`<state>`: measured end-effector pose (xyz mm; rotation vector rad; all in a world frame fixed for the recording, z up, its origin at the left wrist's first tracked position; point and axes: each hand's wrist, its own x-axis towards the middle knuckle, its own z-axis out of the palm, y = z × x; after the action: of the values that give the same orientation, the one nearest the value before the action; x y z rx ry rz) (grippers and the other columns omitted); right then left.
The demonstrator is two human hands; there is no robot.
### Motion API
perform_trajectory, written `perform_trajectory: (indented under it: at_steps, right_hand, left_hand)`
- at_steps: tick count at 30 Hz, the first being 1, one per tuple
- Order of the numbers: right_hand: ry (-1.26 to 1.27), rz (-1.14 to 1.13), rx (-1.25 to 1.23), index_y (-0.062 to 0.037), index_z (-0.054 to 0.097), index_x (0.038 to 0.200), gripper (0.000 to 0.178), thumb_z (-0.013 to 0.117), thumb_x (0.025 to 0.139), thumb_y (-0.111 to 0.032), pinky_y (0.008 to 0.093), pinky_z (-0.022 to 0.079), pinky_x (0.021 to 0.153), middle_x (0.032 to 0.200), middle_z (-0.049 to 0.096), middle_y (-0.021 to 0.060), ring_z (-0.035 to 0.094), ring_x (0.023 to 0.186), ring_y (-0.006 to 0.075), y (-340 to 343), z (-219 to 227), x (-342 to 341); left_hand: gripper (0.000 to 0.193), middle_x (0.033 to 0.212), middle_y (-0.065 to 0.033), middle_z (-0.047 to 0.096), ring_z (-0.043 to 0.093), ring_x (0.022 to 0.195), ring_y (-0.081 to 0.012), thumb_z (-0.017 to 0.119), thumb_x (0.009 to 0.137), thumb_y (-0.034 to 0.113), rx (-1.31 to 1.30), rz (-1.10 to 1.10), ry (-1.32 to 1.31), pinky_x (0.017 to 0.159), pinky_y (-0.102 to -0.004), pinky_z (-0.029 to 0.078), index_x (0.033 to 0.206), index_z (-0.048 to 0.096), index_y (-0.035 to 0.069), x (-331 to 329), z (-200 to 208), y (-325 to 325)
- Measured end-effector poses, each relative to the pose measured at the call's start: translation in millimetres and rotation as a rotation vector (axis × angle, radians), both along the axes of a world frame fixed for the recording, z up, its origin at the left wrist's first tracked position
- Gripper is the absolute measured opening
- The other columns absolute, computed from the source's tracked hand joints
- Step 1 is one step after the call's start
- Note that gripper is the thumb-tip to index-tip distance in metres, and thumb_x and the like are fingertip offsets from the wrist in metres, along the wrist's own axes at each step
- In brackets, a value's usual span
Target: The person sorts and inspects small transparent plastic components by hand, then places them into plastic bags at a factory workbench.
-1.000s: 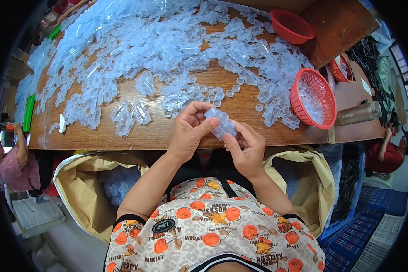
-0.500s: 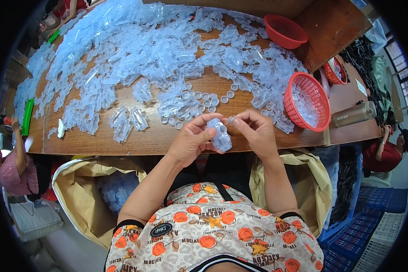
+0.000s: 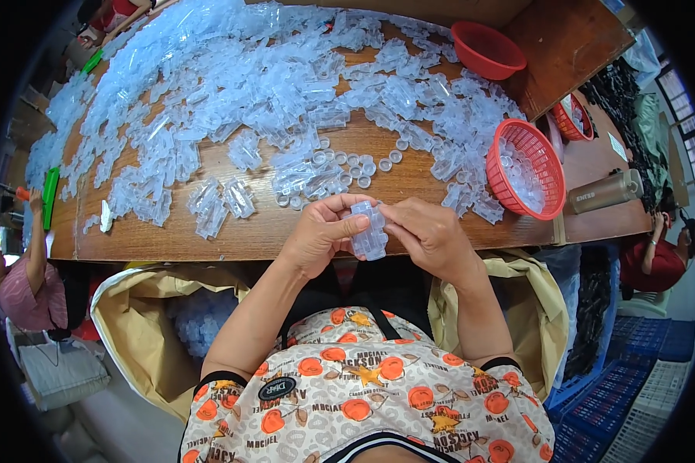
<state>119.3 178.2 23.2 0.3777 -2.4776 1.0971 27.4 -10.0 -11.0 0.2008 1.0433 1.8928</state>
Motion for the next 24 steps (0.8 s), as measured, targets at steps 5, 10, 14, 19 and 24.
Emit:
perform_trajectory:
  at_steps: [5, 10, 14, 19, 24]
  right_hand:
    - [-0.128, -0.016, -0.063, -0.0001, 0.068, 0.104, 0.027, 0.072, 0.078, 0.002, 0.0297, 0.052, 0.062, 0.088, 0.068, 0.0116, 0.067, 0.073, 0.0219, 0, -6, 0]
    - [-0.135, -0.16, -0.325, 0.0007, 0.069, 0.099, 0.021, 0.074, 0.079, 0.001, 0.0226, 0.05, 0.062, 0.086, 0.066, 0.0053, 0.061, 0.07, 0.0096, -2, -11, 1]
    - [-0.113, -0.086, -0.522, 0.001, 0.071, 0.1, 0.022, 0.076, 0.078, 0.0, 0.0233, 0.052, 0.063, 0.087, 0.068, 0.0064, 0.064, 0.073, 0.0109, -4, -11, 2]
    - [-0.173, -0.051, -0.508, 0.0016, 0.071, 0.098, 0.021, 0.076, 0.077, 0.001, 0.0244, 0.054, 0.066, 0.09, 0.071, 0.0094, 0.067, 0.076, 0.0129, -4, -2, 3]
    - [0.055, -0.02, -0.23, 0.0018, 0.072, 0.093, 0.021, 0.078, 0.072, 0.003, 0.0262, 0.052, 0.061, 0.085, 0.071, 0.0132, 0.068, 0.072, 0.0193, -9, -2, 2]
  left_hand:
    - [0.036, 0.098, -0.0069, 0.071, 0.07, 0.078, -0.0149, 0.074, 0.086, 0.011, -0.043, -0.023, 0.021, 0.059, -0.03, 0.06, 0.12, 0.063, 0.005, -1, -2, -4]
    - [0.042, 0.106, -0.0054, 0.069, 0.068, 0.089, -0.0133, 0.071, 0.088, 0.011, 0.0, 0.021, 0.031, 0.073, -0.0282, 0.059, 0.128, 0.059, 0.004, -1, 0, -3]
    - [0.045, 0.109, -0.0048, 0.068, 0.066, 0.095, -0.0124, 0.071, 0.088, 0.011, 0.002, 0.054, 0.098, 0.079, -0.0278, 0.058, 0.13, 0.058, 0.004, 2, 7, -3]
    - [0.045, 0.106, -0.0043, 0.068, 0.064, 0.093, -0.0098, 0.071, 0.088, 0.009, -0.036, -0.009, 0.29, 0.081, -0.0267, 0.056, 0.131, 0.058, 0.002, 0, 13, -7]
    - [0.044, 0.103, -0.0033, 0.068, 0.063, 0.091, -0.0083, 0.07, 0.088, 0.004, -0.052, -0.031, 0.379, 0.077, -0.0239, 0.055, 0.13, 0.058, 0.001, -2, 23, -12]
